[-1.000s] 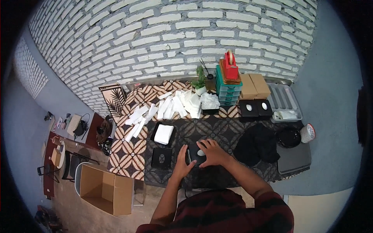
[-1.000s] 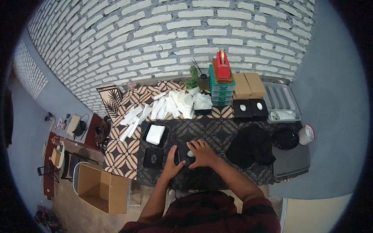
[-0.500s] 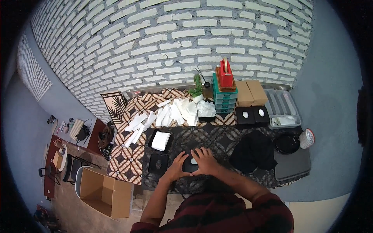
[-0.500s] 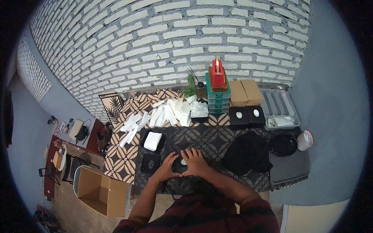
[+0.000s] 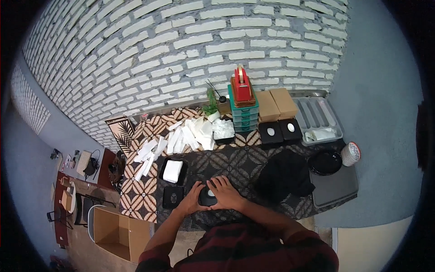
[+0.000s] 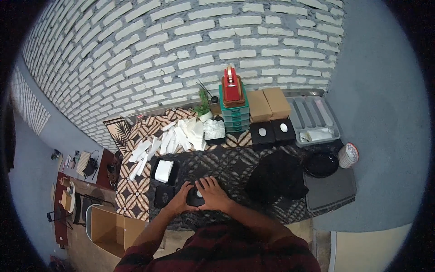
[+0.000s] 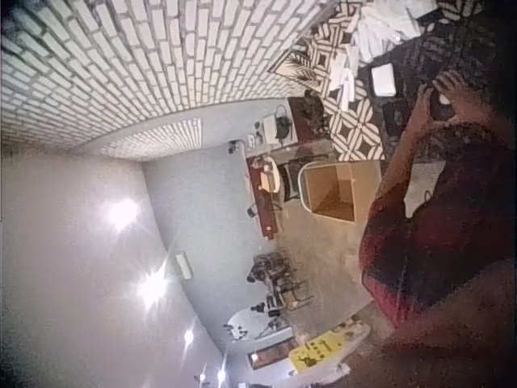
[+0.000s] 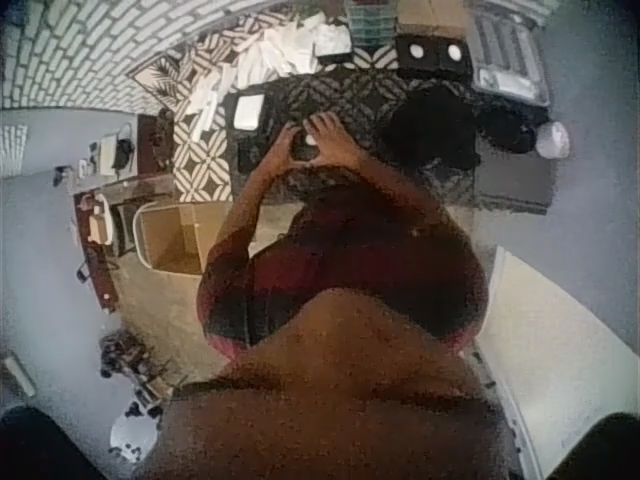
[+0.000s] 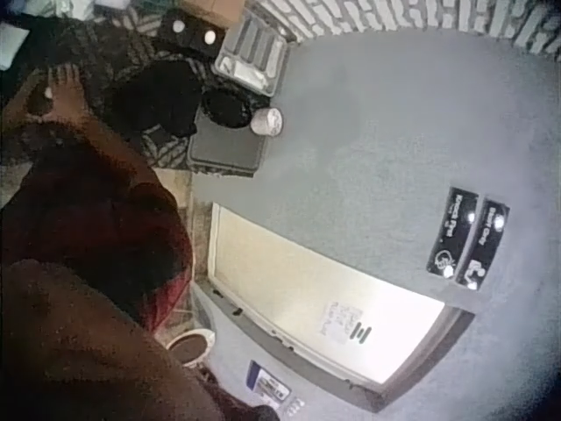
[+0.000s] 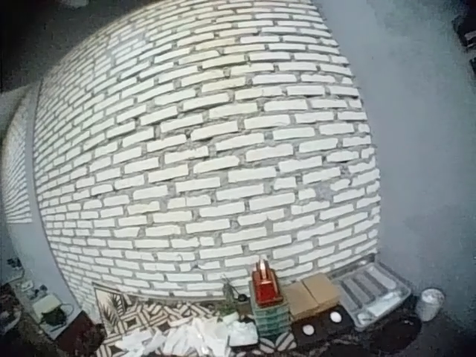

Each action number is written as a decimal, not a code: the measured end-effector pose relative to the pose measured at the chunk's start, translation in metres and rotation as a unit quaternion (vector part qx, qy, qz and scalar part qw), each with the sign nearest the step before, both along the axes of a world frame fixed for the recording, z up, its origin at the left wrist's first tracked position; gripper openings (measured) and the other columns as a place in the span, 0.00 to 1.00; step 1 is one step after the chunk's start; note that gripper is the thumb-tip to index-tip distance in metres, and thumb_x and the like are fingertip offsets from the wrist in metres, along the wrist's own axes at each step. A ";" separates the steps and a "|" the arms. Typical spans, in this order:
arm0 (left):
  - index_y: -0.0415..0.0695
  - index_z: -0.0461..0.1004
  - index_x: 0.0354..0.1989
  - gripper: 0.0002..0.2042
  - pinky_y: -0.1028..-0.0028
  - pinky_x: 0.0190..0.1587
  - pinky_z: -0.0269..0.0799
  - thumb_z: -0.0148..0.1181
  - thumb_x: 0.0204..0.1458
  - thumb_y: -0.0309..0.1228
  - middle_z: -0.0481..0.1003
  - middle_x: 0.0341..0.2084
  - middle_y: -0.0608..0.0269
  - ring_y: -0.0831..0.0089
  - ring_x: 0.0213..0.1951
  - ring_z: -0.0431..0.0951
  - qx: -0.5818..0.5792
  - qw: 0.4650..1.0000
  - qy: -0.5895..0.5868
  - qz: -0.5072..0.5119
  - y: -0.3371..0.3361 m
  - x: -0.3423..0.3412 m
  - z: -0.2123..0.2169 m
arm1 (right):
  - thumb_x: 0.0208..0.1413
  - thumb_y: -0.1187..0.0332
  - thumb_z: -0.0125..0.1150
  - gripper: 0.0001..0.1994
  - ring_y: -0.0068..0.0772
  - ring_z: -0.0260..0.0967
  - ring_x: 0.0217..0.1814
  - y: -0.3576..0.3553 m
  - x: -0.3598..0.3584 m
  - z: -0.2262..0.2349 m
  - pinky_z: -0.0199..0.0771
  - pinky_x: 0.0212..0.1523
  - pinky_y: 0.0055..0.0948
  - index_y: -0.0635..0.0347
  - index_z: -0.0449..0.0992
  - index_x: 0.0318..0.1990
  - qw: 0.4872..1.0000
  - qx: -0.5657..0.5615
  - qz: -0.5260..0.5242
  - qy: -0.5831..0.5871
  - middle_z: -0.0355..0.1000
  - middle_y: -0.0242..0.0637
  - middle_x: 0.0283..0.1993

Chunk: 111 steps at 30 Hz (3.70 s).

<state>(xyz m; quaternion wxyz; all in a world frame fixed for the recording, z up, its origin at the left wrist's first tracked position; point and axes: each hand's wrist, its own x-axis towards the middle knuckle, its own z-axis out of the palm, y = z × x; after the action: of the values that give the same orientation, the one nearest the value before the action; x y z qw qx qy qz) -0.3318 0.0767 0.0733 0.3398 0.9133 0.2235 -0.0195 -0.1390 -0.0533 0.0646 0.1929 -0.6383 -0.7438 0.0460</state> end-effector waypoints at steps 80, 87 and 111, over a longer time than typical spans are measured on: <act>0.38 0.42 0.72 0.59 0.60 0.71 0.52 0.80 0.35 0.40 0.48 0.70 0.43 0.49 0.72 0.49 -0.065 0.991 -0.092 0.079 -0.007 -0.016 -0.001 | 0.36 0.57 0.77 0.58 0.59 0.33 0.79 0.044 0.046 0.015 0.43 0.75 0.54 0.35 0.44 0.75 0.950 -0.217 0.224 0.000 0.33 0.46 0.79; 0.43 0.43 0.72 0.58 0.58 0.69 0.58 0.79 0.36 0.43 0.47 0.71 0.46 0.47 0.71 0.52 -0.077 0.987 -0.112 0.083 -0.005 -0.016 -0.002 | 0.39 0.56 0.76 0.55 0.57 0.32 0.79 0.045 0.049 0.024 0.39 0.76 0.53 0.38 0.45 0.75 0.947 -0.215 0.240 0.002 0.32 0.43 0.79; 0.42 0.52 0.67 0.52 0.55 0.63 0.68 0.79 0.34 0.45 0.49 0.67 0.42 0.39 0.65 0.61 0.032 0.999 -0.018 0.011 0.003 -0.004 0.015 | 0.42 0.47 0.73 0.50 0.59 0.41 0.76 0.038 0.054 0.008 0.49 0.73 0.49 0.37 0.52 0.73 0.962 -0.147 0.224 0.046 0.41 0.53 0.76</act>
<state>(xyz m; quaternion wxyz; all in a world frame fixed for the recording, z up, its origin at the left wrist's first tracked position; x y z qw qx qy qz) -0.3363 0.0799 0.0884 0.3144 0.9214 0.2281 0.0079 -0.0853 -0.0148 0.0728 0.1157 -0.4741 -0.8432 0.2256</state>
